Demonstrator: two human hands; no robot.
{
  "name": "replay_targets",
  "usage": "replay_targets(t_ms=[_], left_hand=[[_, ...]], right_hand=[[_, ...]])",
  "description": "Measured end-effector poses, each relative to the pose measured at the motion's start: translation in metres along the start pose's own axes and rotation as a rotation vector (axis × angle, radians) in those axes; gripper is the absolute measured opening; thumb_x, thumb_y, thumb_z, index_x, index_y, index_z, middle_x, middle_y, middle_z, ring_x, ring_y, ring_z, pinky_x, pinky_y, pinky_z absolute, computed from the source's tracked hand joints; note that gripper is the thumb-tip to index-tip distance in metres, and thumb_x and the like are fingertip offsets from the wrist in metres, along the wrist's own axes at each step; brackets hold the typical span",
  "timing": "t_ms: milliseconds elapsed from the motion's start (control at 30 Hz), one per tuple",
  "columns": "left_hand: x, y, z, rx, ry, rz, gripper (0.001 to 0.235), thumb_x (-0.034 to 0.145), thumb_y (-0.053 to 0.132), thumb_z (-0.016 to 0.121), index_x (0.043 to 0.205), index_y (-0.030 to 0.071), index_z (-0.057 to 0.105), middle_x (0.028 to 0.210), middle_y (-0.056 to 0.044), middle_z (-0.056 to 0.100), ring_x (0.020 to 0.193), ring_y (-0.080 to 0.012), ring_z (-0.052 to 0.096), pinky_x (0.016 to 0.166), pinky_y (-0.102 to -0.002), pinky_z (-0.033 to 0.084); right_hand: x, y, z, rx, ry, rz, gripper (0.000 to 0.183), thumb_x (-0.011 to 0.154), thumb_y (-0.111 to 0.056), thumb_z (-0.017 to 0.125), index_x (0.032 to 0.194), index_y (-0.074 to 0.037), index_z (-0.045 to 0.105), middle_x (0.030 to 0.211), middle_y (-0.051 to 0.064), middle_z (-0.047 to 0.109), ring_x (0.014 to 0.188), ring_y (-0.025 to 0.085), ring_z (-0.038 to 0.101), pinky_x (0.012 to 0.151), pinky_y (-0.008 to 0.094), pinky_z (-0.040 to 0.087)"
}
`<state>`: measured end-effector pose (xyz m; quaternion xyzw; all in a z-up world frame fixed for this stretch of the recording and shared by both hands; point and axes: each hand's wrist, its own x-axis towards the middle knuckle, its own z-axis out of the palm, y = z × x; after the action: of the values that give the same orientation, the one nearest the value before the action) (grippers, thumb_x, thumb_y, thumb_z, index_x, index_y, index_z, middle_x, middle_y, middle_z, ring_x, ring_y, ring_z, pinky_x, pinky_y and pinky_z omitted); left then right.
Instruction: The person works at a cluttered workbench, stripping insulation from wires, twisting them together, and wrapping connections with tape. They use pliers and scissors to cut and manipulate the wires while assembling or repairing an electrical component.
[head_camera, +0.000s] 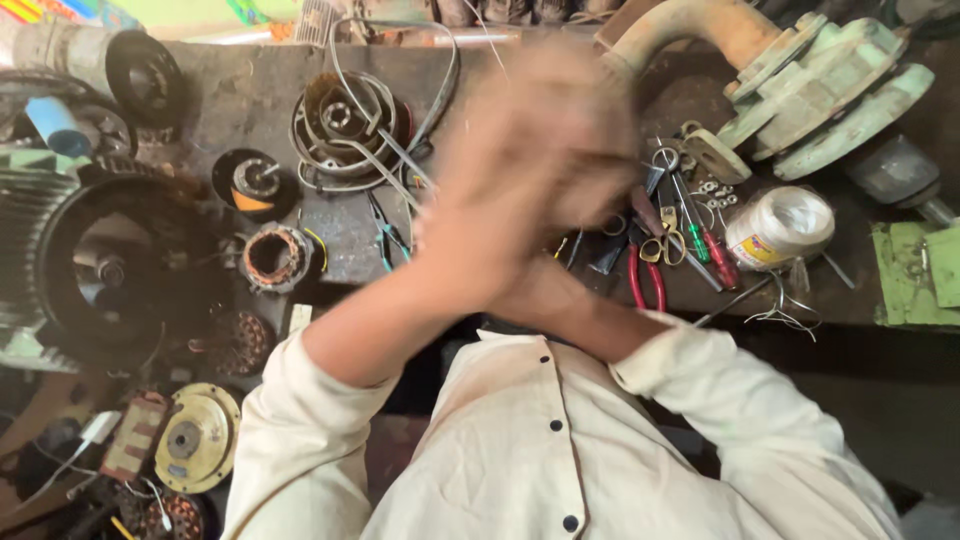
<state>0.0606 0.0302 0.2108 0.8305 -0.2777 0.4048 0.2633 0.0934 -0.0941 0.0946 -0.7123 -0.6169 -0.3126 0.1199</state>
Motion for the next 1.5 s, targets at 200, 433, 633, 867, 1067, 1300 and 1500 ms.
replay_targets(t_ms=[200, 433, 633, 867, 1067, 1300, 1500], left_hand=[[0.024, -0.003, 0.011, -0.858, -0.130, -0.169, 0.015, 0.114, 0.006, 0.060, 0.127, 0.003, 0.054, 0.117, -0.014, 0.059, 0.112, -0.0279, 0.062, 0.103, -0.032, 0.051], [-0.053, -0.096, 0.042, -0.009, -0.397, -0.253, 0.023, 0.090, 0.005, 0.065, 0.112, 0.010, 0.071, 0.116, -0.015, 0.065, 0.106, -0.0389, 0.063, 0.090, -0.045, 0.052], [-0.101, -0.112, 0.102, 0.076, -0.602, -0.052, 0.019, 0.091, 0.026, 0.069, 0.098, 0.009, 0.069, 0.099, -0.010, 0.063, 0.098, -0.0314, 0.066, 0.079, -0.042, 0.055], [-0.093, -0.132, 0.154, 0.225, -0.684, 0.382, 0.023, 0.085, 0.015, 0.064, 0.106, 0.014, 0.073, 0.100, -0.007, 0.067, 0.070, -0.0222, 0.071, 0.051, -0.036, 0.054], [-0.105, -0.151, 0.171, 0.226, -0.797, 0.494, 0.018, 0.090, 0.018, 0.062, 0.103, 0.007, 0.068, 0.087, -0.008, 0.071, 0.069, -0.0234, 0.072, 0.056, -0.037, 0.055], [-0.091, -0.151, 0.172, 0.064, -0.822, 0.378, 0.032, 0.092, 0.021, 0.062, 0.115, -0.002, 0.063, 0.063, -0.014, 0.068, 0.055, -0.0316, 0.068, 0.049, -0.042, 0.052], [-0.087, -0.150, 0.160, 0.005, -0.777, 0.418, 0.026, 0.092, 0.026, 0.064, 0.102, 0.002, 0.065, 0.090, -0.014, 0.071, 0.061, -0.0327, 0.069, 0.053, -0.044, 0.052]], right_hand=[[0.004, 0.060, -0.004, -0.469, -0.298, 0.246, 0.023, 0.085, -0.023, 0.062, 0.105, -0.012, 0.069, 0.099, 0.008, 0.066, 0.100, 0.021, 0.063, 0.091, 0.041, 0.047], [-0.058, 0.062, -0.057, 0.036, 0.022, 0.651, 0.012, 0.090, -0.014, 0.081, 0.101, -0.012, 0.077, 0.091, 0.005, 0.065, 0.085, 0.028, 0.065, 0.076, 0.044, 0.047], [-0.074, 0.029, -0.040, 0.111, 0.176, 1.023, 0.010, 0.098, -0.008, 0.079, 0.107, -0.005, 0.075, 0.099, 0.013, 0.067, 0.087, 0.031, 0.068, 0.077, 0.041, 0.053], [-0.120, -0.028, 0.015, 0.436, 0.284, 1.490, 0.010, 0.097, -0.012, 0.072, 0.103, -0.004, 0.072, 0.098, 0.009, 0.068, 0.075, 0.022, 0.070, 0.066, 0.037, 0.056], [-0.161, -0.070, 0.087, 1.637, 0.779, 1.675, 0.024, 0.103, -0.019, 0.067, 0.122, -0.005, 0.064, 0.108, 0.006, 0.067, 0.099, 0.017, 0.067, 0.089, 0.036, 0.056], [-0.148, -0.090, 0.119, 1.962, 0.824, 1.494, 0.055, 0.095, -0.037, 0.061, 0.143, -0.013, 0.046, 0.137, 0.006, 0.064, 0.131, 0.018, 0.057, 0.113, 0.037, 0.041], [-0.143, -0.104, 0.113, 2.338, 1.181, 1.055, 0.065, 0.112, -0.052, 0.051, 0.147, 0.003, 0.049, 0.089, 0.005, 0.056, 0.092, 0.022, 0.057, 0.109, 0.043, 0.044]])
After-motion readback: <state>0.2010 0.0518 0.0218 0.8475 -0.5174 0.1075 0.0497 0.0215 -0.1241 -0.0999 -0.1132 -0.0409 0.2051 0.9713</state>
